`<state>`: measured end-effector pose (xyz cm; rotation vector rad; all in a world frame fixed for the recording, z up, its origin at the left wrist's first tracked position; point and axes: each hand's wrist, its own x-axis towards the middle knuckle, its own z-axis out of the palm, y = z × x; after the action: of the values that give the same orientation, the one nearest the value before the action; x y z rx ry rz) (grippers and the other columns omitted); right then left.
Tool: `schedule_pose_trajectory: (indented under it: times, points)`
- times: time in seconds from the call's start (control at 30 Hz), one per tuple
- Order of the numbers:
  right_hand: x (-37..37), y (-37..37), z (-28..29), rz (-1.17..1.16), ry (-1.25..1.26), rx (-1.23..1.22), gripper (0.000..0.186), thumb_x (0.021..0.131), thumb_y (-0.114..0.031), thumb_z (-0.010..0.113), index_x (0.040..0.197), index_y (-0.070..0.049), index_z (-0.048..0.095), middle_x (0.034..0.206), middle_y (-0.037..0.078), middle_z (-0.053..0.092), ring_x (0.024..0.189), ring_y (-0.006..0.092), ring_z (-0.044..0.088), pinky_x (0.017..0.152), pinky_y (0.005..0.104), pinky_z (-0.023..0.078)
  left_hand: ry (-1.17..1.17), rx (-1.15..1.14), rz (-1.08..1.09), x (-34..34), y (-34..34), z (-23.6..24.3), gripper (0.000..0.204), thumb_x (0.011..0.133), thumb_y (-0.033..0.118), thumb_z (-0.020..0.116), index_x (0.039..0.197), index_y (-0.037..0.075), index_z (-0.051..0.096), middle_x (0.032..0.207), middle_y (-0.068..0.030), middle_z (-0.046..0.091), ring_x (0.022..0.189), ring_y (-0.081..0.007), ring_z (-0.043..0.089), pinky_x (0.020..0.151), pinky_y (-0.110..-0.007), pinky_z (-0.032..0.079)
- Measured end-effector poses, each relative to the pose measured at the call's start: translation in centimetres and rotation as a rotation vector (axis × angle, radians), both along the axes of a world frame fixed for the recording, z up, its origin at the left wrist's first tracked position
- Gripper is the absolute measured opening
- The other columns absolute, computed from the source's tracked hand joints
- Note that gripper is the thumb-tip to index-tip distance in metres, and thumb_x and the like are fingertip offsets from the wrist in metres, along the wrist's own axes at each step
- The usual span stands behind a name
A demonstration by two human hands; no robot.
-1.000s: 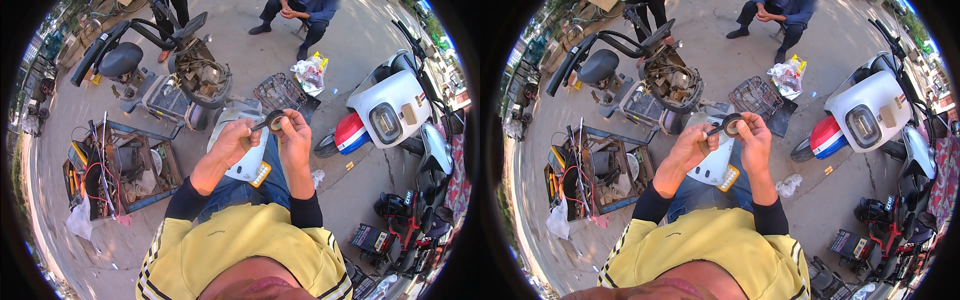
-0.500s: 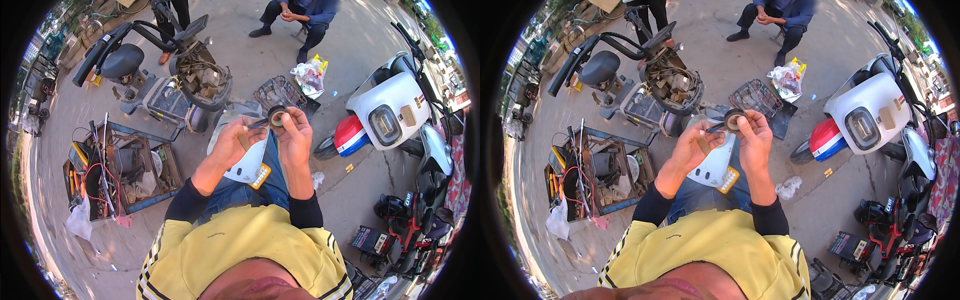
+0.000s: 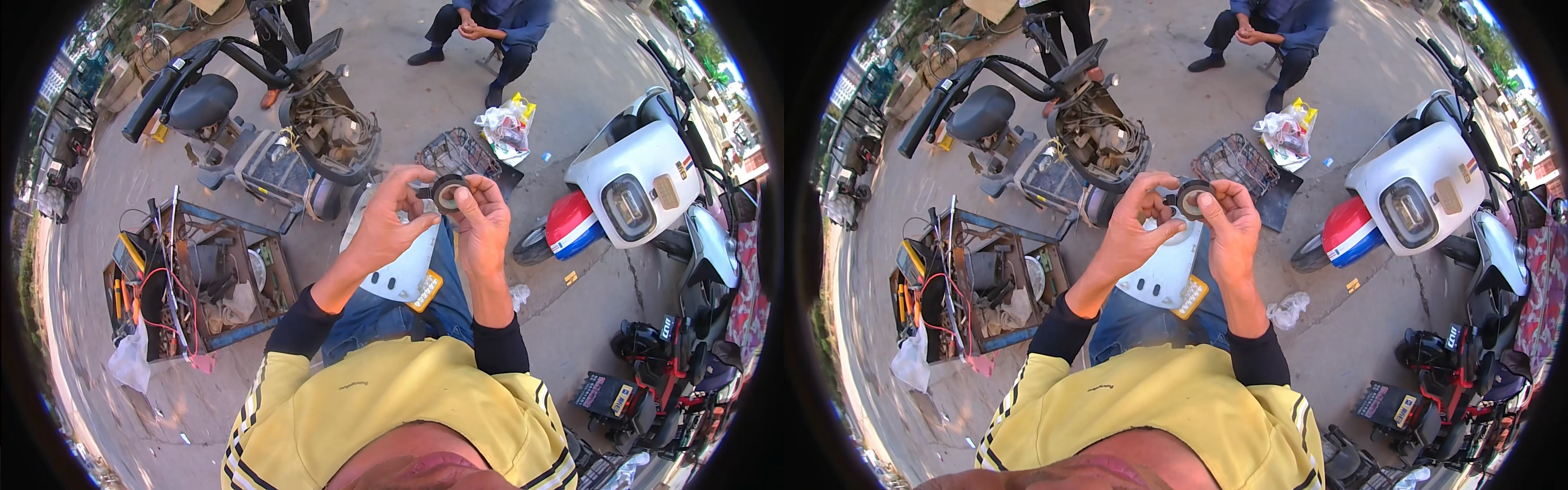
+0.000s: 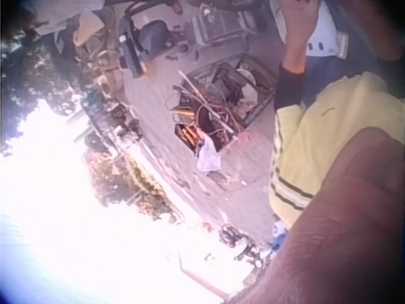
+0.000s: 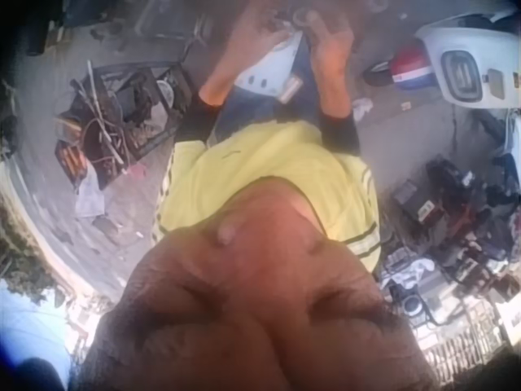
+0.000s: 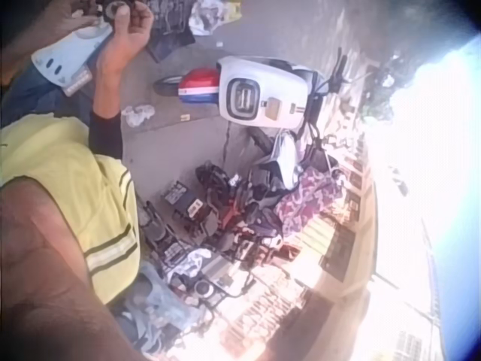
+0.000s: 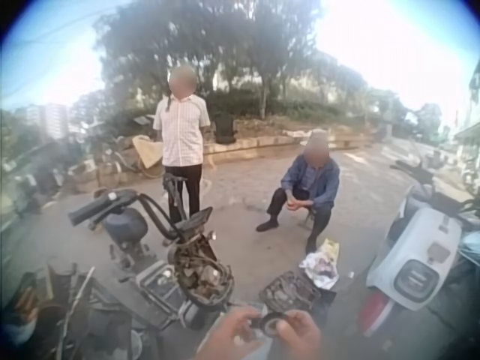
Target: The person works on the electrical wiring of a scooter, stripping wire ends, twisting them together, and wrapping connections with electrical tape. The person handles a white scooter body panel and a roll of tape while seated on the ground.
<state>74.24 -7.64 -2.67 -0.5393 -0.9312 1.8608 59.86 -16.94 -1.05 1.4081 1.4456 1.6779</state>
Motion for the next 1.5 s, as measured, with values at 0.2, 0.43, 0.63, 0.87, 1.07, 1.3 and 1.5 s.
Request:
schedule_pose_trajectory:
  times: [0.2, 0.43, 0.63, 0.87, 1.07, 1.3, 1.5]
  points:
    - [0.0, 0.2, -0.3, -0.005, -0.023, 0.008, 0.030, 0.098, -0.007, 0.076, 0.122, -0.001, 0.060, 0.109, 0.009, 0.073, 0.096, 0.0151, 0.073, 0.081, 0.0302, 0.061, 0.475, 0.100, 0.200, -0.5, 0.2, 0.6, 0.032, 0.082, 0.002, 0.082, 0.111, 0.007, 0.068, 0.097, -0.0079, 0.068, 0.079, -0.0275, 0.068, 0.064, -0.038, 0.051]
    - [0.2, 0.0, -0.2, 0.025, -0.130, 0.051, 0.038, 0.101, -0.012, 0.073, 0.133, -0.002, 0.055, 0.116, 0.008, 0.069, 0.098, 0.0140, 0.071, 0.075, 0.0317, 0.063, 0.664, 0.273, 0.274, -0.4, 0.3, 2.0, 0.024, 0.078, 0.002, 0.079, 0.095, 0.006, 0.063, 0.100, -0.0071, 0.065, 0.086, -0.0305, 0.066, 0.069, -0.041, 0.053]
    - [1.6, -1.5, -1.6, 0.034, -0.309, 0.420, 0.034, 0.100, -0.010, 0.074, 0.130, -0.001, 0.060, 0.136, 0.011, 0.058, 0.104, 0.0149, 0.069, 0.078, 0.0295, 0.061, 0.705, 0.160, 0.248, -0.6, -0.2, 0.6, 0.024, 0.076, -0.001, 0.078, 0.088, 0.004, 0.057, 0.095, -0.0081, 0.065, 0.081, -0.0295, 0.066, 0.068, -0.039, 0.053]
    - [2.7, -2.1, -2.5, -0.132, -0.701, 0.901, 0.017, 0.095, -0.004, 0.075, 0.110, 0.001, 0.069, 0.125, 0.013, 0.067, 0.089, 0.0194, 0.071, 0.068, 0.0314, 0.057, 0.847, 0.170, 0.229, 0.4, 0.1, -1.1, 0.024, 0.076, 0.003, 0.077, 0.090, 0.005, 0.057, 0.084, -0.0081, 0.059, 0.078, -0.0288, 0.065, 0.064, -0.040, 0.054]
    - [3.9, -2.4, -2.4, -0.254, -0.945, 0.956, 0.018, 0.092, -0.010, 0.077, 0.104, -0.004, 0.065, 0.113, 0.006, 0.069, 0.072, 0.0238, 0.072, 0.064, 0.0373, 0.056, 0.902, 0.127, 0.154, 1.3, 0.5, -2.0, 0.021, 0.079, 0.002, 0.075, 0.089, 0.005, 0.057, 0.082, -0.0097, 0.057, 0.076, -0.0301, 0.064, 0.063, -0.040, 0.054]
    - [3.6, -2.1, -3.6, -0.292, -1.039, 0.981, 0.021, 0.095, -0.018, 0.075, 0.105, -0.006, 0.061, 0.109, 0.006, 0.063, 0.087, 0.0306, 0.070, 0.067, 0.0415, 0.055, 0.849, 0.059, 0.077, 1.3, 0.1, -1.7, 0.026, 0.078, -0.005, 0.076, 0.092, 0.004, 0.056, 0.085, -0.0102, 0.060, 0.078, -0.0318, 0.065, 0.066, -0.043, 0.053]
    - [4.6, -1.5, -3.2, -0.209, -0.901, 1.047, 0.023, 0.094, -0.014, 0.075, 0.110, -0.007, 0.061, 0.115, 0.005, 0.065, 0.092, 0.0306, 0.071, 0.071, 0.0404, 0.057, 0.780, -0.010, 0.068, 0.9, 0.0, -1.3, 0.023, 0.081, -0.008, 0.073, 0.095, 0.002, 0.057, 0.089, -0.0116, 0.061, 0.079, -0.0317, 0.065, 0.070, -0.042, 0.054]
